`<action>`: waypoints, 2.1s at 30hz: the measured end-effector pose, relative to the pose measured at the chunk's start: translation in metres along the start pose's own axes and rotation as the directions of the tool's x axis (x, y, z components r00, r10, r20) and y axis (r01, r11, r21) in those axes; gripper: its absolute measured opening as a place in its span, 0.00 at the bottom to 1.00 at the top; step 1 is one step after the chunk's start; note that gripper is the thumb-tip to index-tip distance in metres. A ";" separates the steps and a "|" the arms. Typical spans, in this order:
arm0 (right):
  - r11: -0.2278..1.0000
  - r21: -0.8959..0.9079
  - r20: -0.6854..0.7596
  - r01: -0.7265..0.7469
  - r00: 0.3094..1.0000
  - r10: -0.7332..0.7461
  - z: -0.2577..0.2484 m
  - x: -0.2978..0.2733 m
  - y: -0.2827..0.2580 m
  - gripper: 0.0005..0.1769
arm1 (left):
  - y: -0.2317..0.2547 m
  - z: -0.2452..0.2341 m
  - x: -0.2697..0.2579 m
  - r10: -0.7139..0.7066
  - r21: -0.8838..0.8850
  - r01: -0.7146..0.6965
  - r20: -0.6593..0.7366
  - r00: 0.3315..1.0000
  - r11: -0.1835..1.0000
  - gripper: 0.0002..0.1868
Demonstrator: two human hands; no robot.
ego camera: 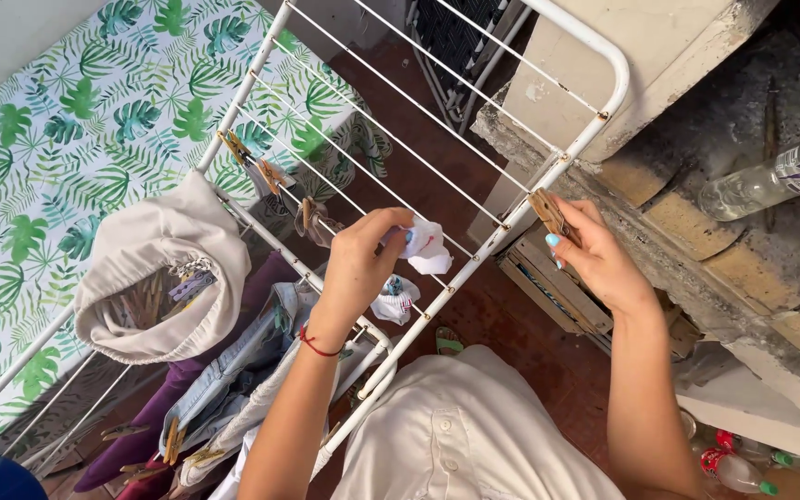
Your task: Hanging various laundry items such as socks, underwear, and shorts on a drying rack using clothespins.
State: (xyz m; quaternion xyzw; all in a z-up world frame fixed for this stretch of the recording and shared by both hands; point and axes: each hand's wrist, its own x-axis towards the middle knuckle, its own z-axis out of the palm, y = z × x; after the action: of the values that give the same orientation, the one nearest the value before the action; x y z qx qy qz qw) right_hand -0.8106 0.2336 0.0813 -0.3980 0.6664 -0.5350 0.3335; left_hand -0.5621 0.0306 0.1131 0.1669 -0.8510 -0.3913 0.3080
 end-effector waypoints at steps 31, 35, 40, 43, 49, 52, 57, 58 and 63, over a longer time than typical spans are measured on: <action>0.792 -0.575 -0.253 -0.204 0.965 0.065 0.100 0.042 -0.026 0.24 | -0.104 0.095 0.049 -0.091 0.270 -0.026 0.412 0.907 0.962 0.05; 0.756 -0.607 -0.285 -0.245 0.955 0.081 0.103 0.054 -0.025 0.24 | -0.129 0.099 0.051 -0.134 0.211 0.011 0.579 0.805 0.977 0.10; 0.701 -0.666 -0.279 -0.254 0.957 0.082 0.111 0.067 -0.021 0.22 | -0.123 0.083 0.062 -0.222 0.254 0.057 0.693 0.686 0.966 0.17; 0.683 -0.682 -0.281 -0.263 0.956 0.088 0.107 0.079 -0.023 0.22 | -0.101 0.067 0.065 -0.230 0.280 0.036 0.701 0.675 0.959 0.19; 0.622 -0.749 -0.221 -0.227 0.971 0.088 0.121 0.089 -0.009 0.21 | -0.110 0.068 0.062 -0.151 0.268 -0.047 0.670 0.727 0.962 0.17; 0.617 -0.751 -0.199 -0.236 0.971 0.130 0.121 0.087 0.003 0.20 | -0.110 0.062 0.062 -0.159 0.229 0.011 0.640 0.752 0.973 0.19; 0.626 -0.745 -0.164 -0.230 0.973 0.162 0.121 0.079 -0.008 0.23 | -0.096 0.046 0.058 -0.165 0.202 0.063 0.546 0.821 0.977 0.15; 0.643 -0.738 -0.128 -0.206 0.978 0.166 0.120 0.075 -0.010 0.26 | -0.091 0.044 0.054 -0.142 0.200 0.042 0.520 0.842 0.979 0.13; 0.701 -0.707 -0.067 0.093 0.978 -0.197 0.120 0.055 -0.043 0.32 | -0.078 0.011 0.020 -0.109 0.138 0.066 0.336 0.936 0.988 0.07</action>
State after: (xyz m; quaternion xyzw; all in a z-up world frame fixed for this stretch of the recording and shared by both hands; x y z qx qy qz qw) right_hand -0.7235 0.1265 0.0975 -0.5080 0.8069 -0.2935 0.0684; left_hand -0.5810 -0.0237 0.0558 0.1530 -0.9060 -0.3738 0.1266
